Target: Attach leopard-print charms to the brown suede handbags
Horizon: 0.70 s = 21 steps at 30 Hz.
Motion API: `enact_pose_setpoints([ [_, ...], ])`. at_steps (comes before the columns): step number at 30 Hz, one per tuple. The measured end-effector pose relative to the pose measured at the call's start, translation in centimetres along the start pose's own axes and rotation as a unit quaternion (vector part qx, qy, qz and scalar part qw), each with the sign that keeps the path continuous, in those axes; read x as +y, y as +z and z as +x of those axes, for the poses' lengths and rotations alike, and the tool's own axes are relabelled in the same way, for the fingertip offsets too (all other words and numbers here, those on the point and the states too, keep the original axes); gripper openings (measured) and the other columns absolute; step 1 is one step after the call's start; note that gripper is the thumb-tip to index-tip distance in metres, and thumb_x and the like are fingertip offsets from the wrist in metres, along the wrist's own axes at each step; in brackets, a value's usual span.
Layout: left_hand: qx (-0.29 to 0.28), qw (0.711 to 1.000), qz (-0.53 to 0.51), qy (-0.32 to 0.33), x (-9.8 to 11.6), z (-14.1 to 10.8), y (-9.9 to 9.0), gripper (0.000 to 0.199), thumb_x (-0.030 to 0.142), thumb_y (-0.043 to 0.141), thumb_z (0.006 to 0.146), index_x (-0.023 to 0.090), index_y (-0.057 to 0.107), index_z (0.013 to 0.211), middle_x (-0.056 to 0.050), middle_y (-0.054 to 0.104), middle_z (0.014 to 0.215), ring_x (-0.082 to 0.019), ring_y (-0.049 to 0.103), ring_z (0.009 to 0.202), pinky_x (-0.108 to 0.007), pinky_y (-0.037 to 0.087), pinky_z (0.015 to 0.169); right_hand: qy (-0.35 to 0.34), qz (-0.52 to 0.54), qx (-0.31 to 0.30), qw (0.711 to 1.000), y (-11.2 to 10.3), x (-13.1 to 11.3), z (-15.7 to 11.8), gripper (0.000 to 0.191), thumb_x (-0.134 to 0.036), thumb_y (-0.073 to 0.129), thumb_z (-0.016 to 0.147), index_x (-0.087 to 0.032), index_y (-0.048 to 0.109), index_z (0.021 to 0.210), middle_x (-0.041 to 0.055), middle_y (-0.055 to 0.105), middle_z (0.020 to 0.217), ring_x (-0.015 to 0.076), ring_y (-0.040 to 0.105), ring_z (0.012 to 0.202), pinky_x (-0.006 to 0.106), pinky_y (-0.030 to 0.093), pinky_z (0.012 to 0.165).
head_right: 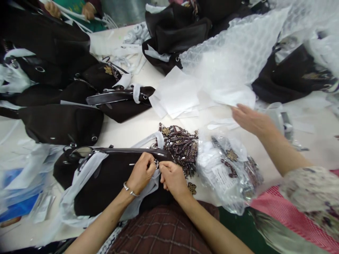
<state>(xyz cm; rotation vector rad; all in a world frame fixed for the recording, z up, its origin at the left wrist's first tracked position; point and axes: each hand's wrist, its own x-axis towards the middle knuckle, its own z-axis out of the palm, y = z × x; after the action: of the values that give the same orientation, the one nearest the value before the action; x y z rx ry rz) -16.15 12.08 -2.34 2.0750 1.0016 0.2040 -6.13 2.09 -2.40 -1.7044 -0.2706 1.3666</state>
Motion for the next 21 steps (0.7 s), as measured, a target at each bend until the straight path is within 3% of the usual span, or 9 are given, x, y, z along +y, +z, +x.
enact_pose_setpoints([
  [6,-0.069,0.996,0.010,0.048,-0.4,0.6,-1.1,0.020,0.016,0.039,0.091,0.020,0.045,0.073,0.000,0.049,0.082,-0.014,0.048,0.075,-0.028,0.042,0.073,-0.002,0.058,0.006,0.998,1.0,1.1,0.1,0.044,-0.050,0.057,0.081,-0.015,0.061,0.108,-0.0081,0.053,0.045,0.0066,0.039,0.029,0.016,0.027,0.027],
  [12,-0.031,0.997,-0.045,0.056,-0.6,0.6,-1.4,0.010,0.016,0.050,0.088,0.019,0.055,0.081,-0.002,0.059,0.091,-0.014,0.056,0.083,-0.027,0.045,0.076,-0.011,0.091,0.003,0.996,1.3,1.0,0.5,0.043,-0.053,0.059,0.081,-0.016,0.063,0.102,-0.0082,0.052,0.044,0.0056,0.037,0.029,0.016,0.027,0.028],
  [21,0.020,0.996,-0.037,0.074,-0.5,-0.8,-1.0,0.016,0.018,0.051,0.091,0.021,0.063,0.081,-0.005,0.067,0.101,-0.017,0.062,0.102,-0.033,0.048,0.092,0.025,0.073,0.029,0.997,1.7,1.7,0.9,0.029,-0.045,0.064,0.073,-0.017,0.060,0.074,-0.0083,0.048,0.042,0.0040,0.032,0.028,0.016,0.020,0.028],
])
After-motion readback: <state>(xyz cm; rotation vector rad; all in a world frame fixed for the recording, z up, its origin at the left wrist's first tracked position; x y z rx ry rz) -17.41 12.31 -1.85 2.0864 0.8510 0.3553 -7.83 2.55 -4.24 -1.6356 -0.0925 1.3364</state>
